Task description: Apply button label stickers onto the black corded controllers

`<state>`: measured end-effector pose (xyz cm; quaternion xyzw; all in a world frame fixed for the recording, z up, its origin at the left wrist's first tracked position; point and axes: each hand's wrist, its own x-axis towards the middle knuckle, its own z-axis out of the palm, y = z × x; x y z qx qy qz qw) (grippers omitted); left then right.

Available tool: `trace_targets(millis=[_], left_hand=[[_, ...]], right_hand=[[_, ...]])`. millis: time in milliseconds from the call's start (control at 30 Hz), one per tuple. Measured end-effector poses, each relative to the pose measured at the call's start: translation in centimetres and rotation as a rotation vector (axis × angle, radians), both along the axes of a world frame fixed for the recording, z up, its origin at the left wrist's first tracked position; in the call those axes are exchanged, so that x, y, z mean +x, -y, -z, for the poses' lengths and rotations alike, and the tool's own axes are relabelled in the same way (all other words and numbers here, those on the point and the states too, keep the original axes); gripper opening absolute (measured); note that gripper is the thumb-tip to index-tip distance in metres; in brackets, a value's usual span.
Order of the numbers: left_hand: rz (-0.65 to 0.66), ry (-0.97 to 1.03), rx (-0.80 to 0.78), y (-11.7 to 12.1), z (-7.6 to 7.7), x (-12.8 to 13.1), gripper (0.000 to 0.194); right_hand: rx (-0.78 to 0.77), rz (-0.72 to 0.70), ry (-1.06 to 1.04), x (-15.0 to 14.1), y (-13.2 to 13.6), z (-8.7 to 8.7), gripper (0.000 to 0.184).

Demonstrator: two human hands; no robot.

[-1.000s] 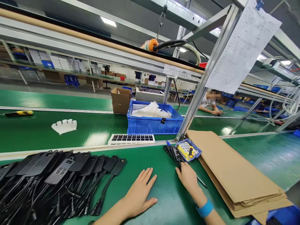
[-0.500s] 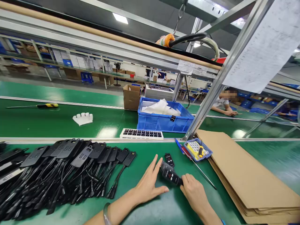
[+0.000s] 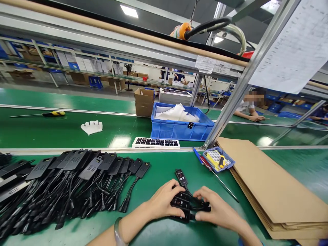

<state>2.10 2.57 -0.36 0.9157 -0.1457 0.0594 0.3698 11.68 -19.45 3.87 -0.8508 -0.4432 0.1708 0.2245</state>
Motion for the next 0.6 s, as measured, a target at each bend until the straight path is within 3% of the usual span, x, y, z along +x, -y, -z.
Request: trace_targets(millis=[100, 233, 400, 600], left_hand=[[0.147, 0.035, 0.036, 0.0, 0.1, -0.1, 0.062], [0.217, 0.057, 0.08, 0.3, -0.2, -0.5, 0.051], [0.153, 0.077, 0.034, 0.5, -0.4, -0.8, 0.038], [-0.088, 0.129, 0.007, 0.4, 0.3, -0.5, 0.074]], right_hand=[[0.093, 0.086, -0.019, 1.3, -1.9, 0.0, 0.023], [0.137, 0.127, 0.09, 1.8, -5.2, 2.2, 0.028], [0.169, 0.066, 0.062, 1.3, -6.1, 2.8, 0.031], [0.169, -0.005, -0.074, 0.1, -3.1, 0.7, 0.027]])
